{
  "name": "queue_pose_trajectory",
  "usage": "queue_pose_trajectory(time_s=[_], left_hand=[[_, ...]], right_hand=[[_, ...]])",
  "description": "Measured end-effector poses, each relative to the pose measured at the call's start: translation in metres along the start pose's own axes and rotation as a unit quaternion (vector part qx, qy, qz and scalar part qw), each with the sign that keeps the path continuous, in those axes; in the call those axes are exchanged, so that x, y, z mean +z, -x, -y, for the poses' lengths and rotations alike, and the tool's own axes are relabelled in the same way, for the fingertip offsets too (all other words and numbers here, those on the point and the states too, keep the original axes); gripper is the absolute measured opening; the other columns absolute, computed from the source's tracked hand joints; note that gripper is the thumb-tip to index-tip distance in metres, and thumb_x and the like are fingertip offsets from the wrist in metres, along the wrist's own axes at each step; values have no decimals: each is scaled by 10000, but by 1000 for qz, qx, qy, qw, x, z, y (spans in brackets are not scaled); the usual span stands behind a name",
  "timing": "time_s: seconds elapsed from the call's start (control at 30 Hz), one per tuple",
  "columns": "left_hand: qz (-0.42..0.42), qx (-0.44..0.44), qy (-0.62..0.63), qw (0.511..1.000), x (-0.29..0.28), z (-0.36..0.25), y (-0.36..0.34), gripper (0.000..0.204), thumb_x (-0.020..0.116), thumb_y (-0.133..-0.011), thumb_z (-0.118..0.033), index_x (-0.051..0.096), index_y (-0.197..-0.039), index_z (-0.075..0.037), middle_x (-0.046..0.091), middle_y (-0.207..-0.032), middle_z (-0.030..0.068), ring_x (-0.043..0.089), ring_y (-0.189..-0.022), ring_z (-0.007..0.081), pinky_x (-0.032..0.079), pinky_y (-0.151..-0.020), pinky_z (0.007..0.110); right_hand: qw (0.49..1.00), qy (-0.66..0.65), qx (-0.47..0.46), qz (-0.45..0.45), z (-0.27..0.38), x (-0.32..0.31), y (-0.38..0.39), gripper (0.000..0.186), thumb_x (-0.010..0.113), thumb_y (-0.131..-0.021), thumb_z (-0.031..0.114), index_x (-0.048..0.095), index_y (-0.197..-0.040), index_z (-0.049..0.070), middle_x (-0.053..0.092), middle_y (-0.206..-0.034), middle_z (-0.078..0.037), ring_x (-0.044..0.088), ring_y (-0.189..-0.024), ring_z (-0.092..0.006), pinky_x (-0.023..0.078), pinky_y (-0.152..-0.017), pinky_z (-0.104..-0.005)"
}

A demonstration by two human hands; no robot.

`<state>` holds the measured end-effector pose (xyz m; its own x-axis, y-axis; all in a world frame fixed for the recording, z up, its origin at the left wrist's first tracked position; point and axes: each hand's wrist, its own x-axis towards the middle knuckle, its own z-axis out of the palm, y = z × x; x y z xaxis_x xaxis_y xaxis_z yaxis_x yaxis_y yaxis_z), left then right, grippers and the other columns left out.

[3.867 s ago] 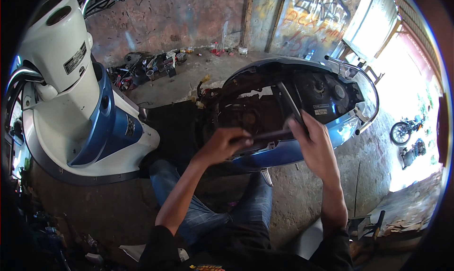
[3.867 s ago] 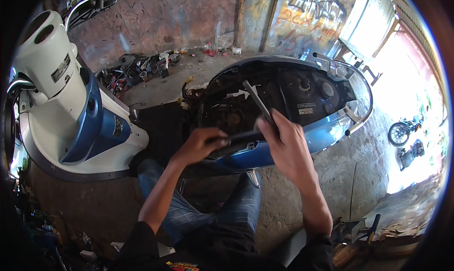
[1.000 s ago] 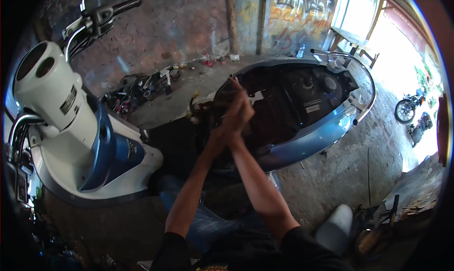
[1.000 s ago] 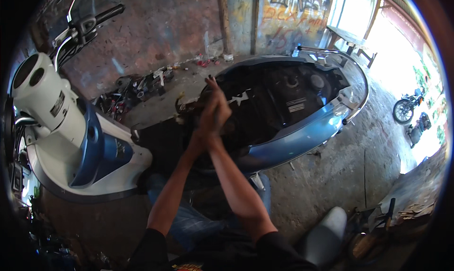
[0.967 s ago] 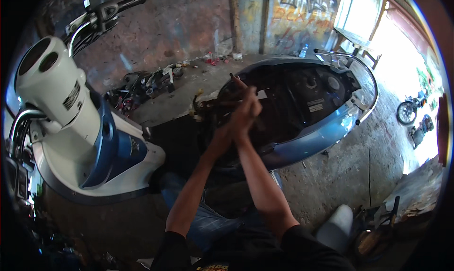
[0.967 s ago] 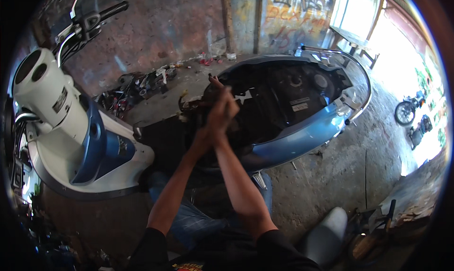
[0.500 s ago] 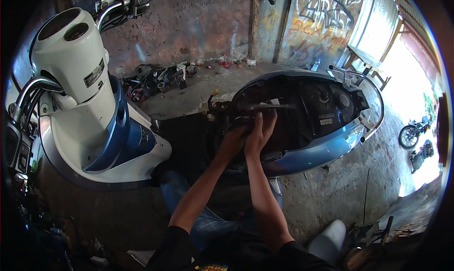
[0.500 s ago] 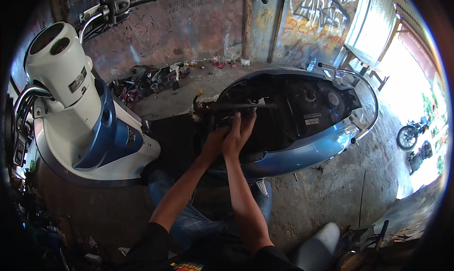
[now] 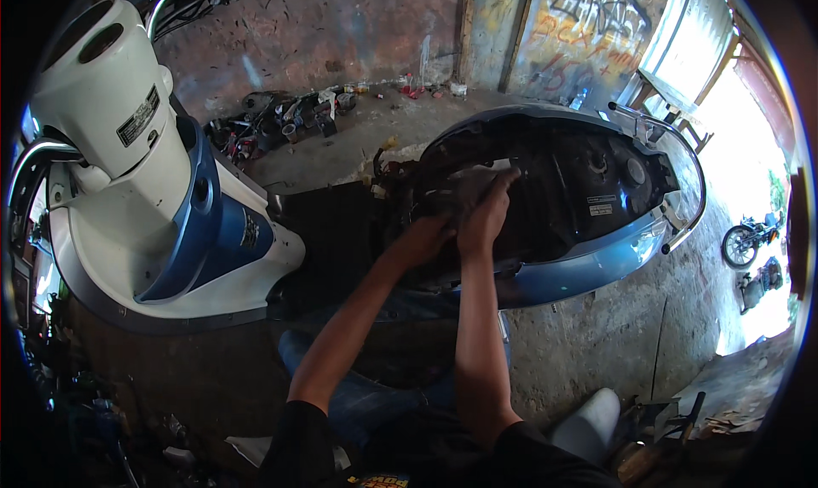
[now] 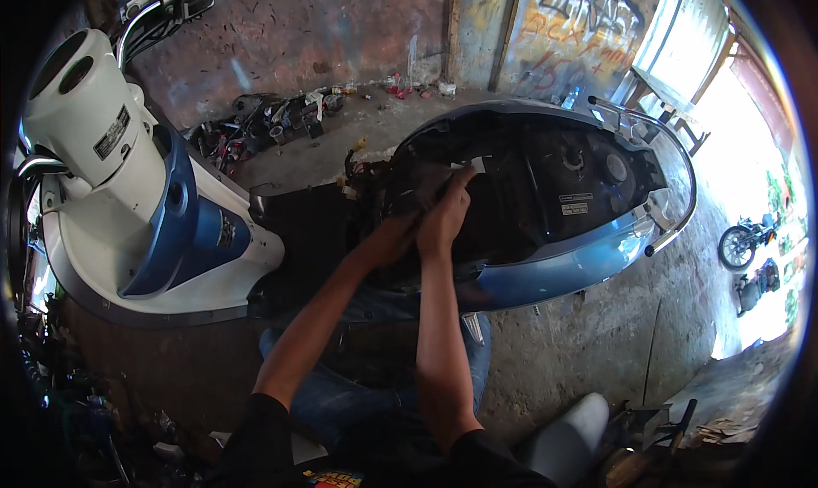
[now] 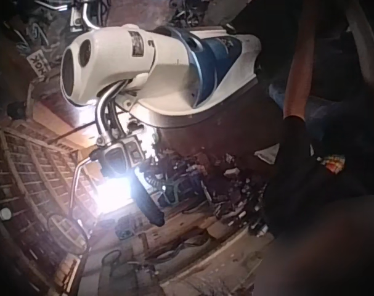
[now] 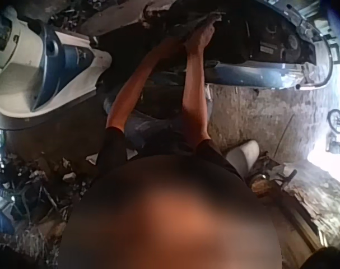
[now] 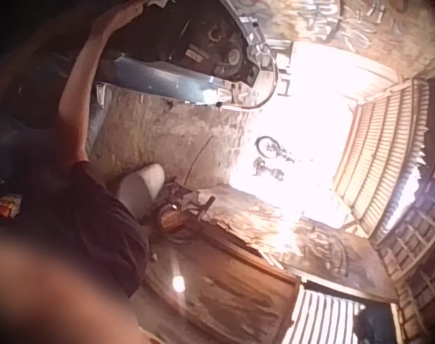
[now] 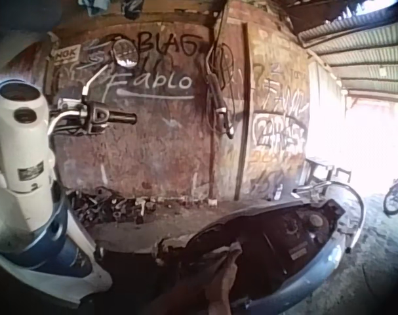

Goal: Maintaining and repairing components of a scooter engine area.

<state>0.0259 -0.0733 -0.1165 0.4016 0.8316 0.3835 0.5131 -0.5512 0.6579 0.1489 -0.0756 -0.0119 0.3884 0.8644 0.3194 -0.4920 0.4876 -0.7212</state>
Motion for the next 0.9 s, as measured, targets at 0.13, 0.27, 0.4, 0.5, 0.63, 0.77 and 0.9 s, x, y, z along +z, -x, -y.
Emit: queue_pose_trajectory(time_s=[0.13,0.27,0.4,0.5,0.63,0.77,0.9], left_hand=[[48,-21,18,998,-16,-15,-2,419,597,-878,-91,556,-1277,31,529,-1351,268,464,-1298,441,381,-1080,494],[-12,71,-19,997,-23,-19,-9,420,603,-856,-53,577,-1270,10,493,-1401,254,391,-1365,430,330,-1119,503],[-28,5,-33,999,-19,-22,-3,364,614,-845,-70,642,-1207,-37,598,-1268,238,509,-1264,410,393,-1077,474],[-45,-60,-27,997,-18,-33,0,310,612,-859,-87,672,-1161,-49,652,-1168,231,571,-1193,396,430,-1042,458],[38,-108,-24,993,-32,-55,-5,319,598,-889,-99,654,-1201,-63,639,-1187,251,565,-1202,400,430,-1038,457],[-22,44,13,999,-22,-13,-8,345,594,-896,-103,620,-1237,-60,605,-1239,270,543,-1223,415,420,-1048,458],[1,59,-29,998,-22,-11,-11,397,617,-858,-124,592,-1243,-31,656,-1129,269,594,-1142,427,417,-1039,471]], right_hand=[[976,104,173,87,13,-6,-11,441,399,-1068,420,618,-981,48,485,-705,32,431,-640,-66,328,-582,-241],[996,46,34,-68,-3,9,8,330,428,-1068,373,570,-1062,75,535,-774,27,446,-656,-65,364,-601,-236],[981,-82,-47,-172,15,44,20,287,457,-1060,361,546,-1115,94,537,-799,34,455,-661,-61,385,-619,-226],[991,4,-64,-117,11,22,12,295,495,-1043,373,565,-1012,88,499,-746,44,459,-664,-62,374,-621,-222],[966,-23,245,75,12,-13,-23,349,485,-1045,381,572,-876,89,456,-677,42,468,-661,-76,357,-624,-227],[991,-3,136,11,2,1,-8,397,455,-1045,421,611,-901,85,513,-765,27,457,-664,-59,353,-587,-229],[997,-31,-16,-73,-2,22,21,295,522,-1034,303,614,-950,36,541,-890,-14,505,-760,-84,420,-665,-254]])
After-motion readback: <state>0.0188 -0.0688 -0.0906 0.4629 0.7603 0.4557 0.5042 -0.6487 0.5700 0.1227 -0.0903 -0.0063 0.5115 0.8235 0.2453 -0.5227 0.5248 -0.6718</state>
